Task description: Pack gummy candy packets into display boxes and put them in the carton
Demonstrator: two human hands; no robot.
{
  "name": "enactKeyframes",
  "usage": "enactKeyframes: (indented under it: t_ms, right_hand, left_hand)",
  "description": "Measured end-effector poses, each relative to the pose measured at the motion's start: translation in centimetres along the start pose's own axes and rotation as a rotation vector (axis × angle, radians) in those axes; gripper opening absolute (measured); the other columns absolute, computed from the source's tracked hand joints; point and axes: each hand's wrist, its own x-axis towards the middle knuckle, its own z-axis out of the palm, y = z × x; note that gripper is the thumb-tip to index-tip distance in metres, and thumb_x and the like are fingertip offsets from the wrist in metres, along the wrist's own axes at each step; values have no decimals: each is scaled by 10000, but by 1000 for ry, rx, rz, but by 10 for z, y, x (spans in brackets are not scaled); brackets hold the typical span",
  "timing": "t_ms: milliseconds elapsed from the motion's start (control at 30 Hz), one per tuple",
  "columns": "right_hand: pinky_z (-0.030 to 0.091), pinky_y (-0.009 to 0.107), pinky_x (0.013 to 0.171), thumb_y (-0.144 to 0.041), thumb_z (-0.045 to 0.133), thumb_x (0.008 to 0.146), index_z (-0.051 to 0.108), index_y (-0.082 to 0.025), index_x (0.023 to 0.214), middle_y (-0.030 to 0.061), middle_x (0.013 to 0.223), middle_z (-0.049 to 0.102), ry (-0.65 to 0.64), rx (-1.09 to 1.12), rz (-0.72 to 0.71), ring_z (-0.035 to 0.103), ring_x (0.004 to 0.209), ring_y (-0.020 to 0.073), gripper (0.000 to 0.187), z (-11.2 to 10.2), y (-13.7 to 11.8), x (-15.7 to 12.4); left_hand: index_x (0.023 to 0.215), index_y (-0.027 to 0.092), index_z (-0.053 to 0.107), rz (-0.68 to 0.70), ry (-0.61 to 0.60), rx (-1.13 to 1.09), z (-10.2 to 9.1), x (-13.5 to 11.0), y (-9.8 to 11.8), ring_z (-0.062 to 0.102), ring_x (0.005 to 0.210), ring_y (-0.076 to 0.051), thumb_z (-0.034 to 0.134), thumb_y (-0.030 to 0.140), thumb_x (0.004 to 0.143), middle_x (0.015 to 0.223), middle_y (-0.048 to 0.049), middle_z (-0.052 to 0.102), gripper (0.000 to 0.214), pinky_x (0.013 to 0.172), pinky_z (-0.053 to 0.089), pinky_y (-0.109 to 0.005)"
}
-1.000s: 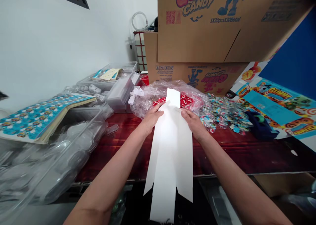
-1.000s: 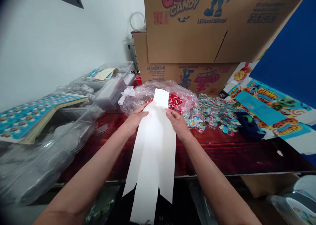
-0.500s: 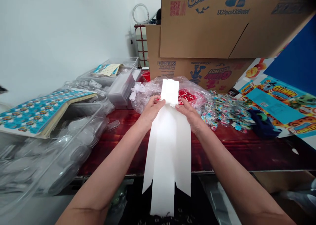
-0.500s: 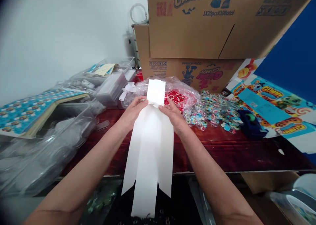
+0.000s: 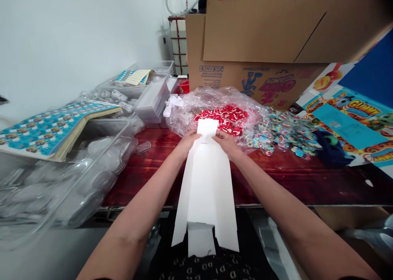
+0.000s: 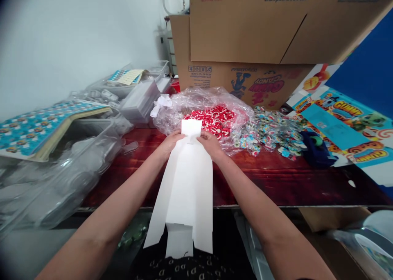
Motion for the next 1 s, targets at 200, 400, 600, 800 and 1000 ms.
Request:
enactKeyframes:
  t_ms: [200, 400, 600, 800, 1000]
  right_hand:
    - [441, 286, 629, -312, 619, 674, 638, -205, 649, -18, 631, 632, 74, -292, -62, 568, 646, 165, 111, 6, 26, -12]
    - [469, 294, 668, -478, 556, 822, 674, -201, 803, 22, 781, 695, 64, -288, -66, 607, 741, 190, 301, -1, 25, -35]
    - [459, 268, 621, -509, 662, 773, 681, -191, 845, 8, 773, 684, 79, -169, -2, 586, 667, 155, 327, -7, 23, -69]
    - [451, 293, 690, -406, 613, 809, 693, -193, 706, 12, 732, 684, 86, -455, -135, 604, 713, 172, 249, 1, 16, -72]
    - [464, 308, 739, -374, 579, 830, 660, -210, 719, 13, 757, 680, 80, -474, -256, 613, 745, 178, 214, 2, 17, -75]
  left_hand:
    - [778, 128, 651, -27, 43, 53, -10, -6, -25, 583, 529, -116, 756, 186, 571, 645, 13, 669, 240, 559, 446, -233]
    - [850, 142, 679, -24, 65, 70, -19, -19, -37, 611, 606, -130, 751, 224, 592, 738, 1, 707, 280, 615, 459, -243]
    - [828, 149, 650, -7, 55, 84, -17, -29, -38, 598, 627, -127, 742, 235, 619, 725, 8, 682, 244, 678, 477, -260]
    - [907, 158, 658, 17, 28, 125, -11, -29, -42, 628, 729, -158, 720, 180, 628, 831, -7, 702, 287, 738, 488, -279]
    - [961, 160, 654, 46, -21, 142, -11, -36, -44, 631, 727, -150, 680, 193, 681, 880, -11, 705, 282, 695, 484, -256]
